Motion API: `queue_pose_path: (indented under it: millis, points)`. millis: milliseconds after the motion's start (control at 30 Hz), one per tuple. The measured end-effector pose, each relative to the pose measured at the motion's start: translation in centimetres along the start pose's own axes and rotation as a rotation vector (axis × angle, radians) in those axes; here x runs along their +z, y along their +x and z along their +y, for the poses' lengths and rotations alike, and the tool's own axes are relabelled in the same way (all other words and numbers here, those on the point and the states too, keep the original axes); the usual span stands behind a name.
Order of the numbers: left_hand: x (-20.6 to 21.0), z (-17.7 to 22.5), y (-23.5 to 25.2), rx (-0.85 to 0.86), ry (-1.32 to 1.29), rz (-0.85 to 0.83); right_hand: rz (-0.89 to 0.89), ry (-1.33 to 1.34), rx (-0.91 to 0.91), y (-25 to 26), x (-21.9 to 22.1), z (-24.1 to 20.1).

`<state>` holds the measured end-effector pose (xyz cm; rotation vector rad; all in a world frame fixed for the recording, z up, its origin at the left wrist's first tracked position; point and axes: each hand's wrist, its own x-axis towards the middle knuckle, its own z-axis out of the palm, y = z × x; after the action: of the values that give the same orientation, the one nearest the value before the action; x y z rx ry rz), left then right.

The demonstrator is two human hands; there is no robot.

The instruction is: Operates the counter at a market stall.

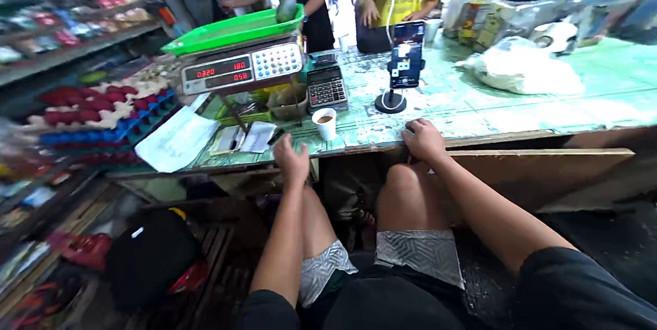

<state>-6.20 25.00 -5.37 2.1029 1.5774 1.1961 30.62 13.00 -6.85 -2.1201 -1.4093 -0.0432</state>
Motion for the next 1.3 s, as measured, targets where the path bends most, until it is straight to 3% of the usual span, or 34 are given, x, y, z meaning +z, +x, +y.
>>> queue_pose_path:
  millis: [100, 300, 400, 533, 667, 1300]
  points:
    - [1.9, -0.6, -1.5, 0.020, 0.228, -0.248, -0.016, -0.046, 0.018, -0.6, 0.2, -0.5]
    - [3.2, -1.8, -2.1, 0.128, 0.271, -0.148, -0.041, -0.047, -0.046, -2.9, 0.1, -0.5]
    - [3.7, -2.2, -2.5, 0.140, 0.302, -0.137, -0.057, -0.027, -0.079, -6.3, -0.2, -1.0]
    - [3.9, -2.6, -3.6, 0.156, 0.308, -0.103, -0.230, -0.058, -0.040, -12.4, -1.2, -3.7]
    - [4.4, -2.3, -4.7, 0.146, 0.264, -0.098, -0.138, -0.121, -0.118, -15.9, 0.4, -3.1]
    - [4.0, -3.0, -5.3, 0.161, 0.281, -0.126, -0.079, -0.088, -0.136, -16.5, 0.8, -2.6]
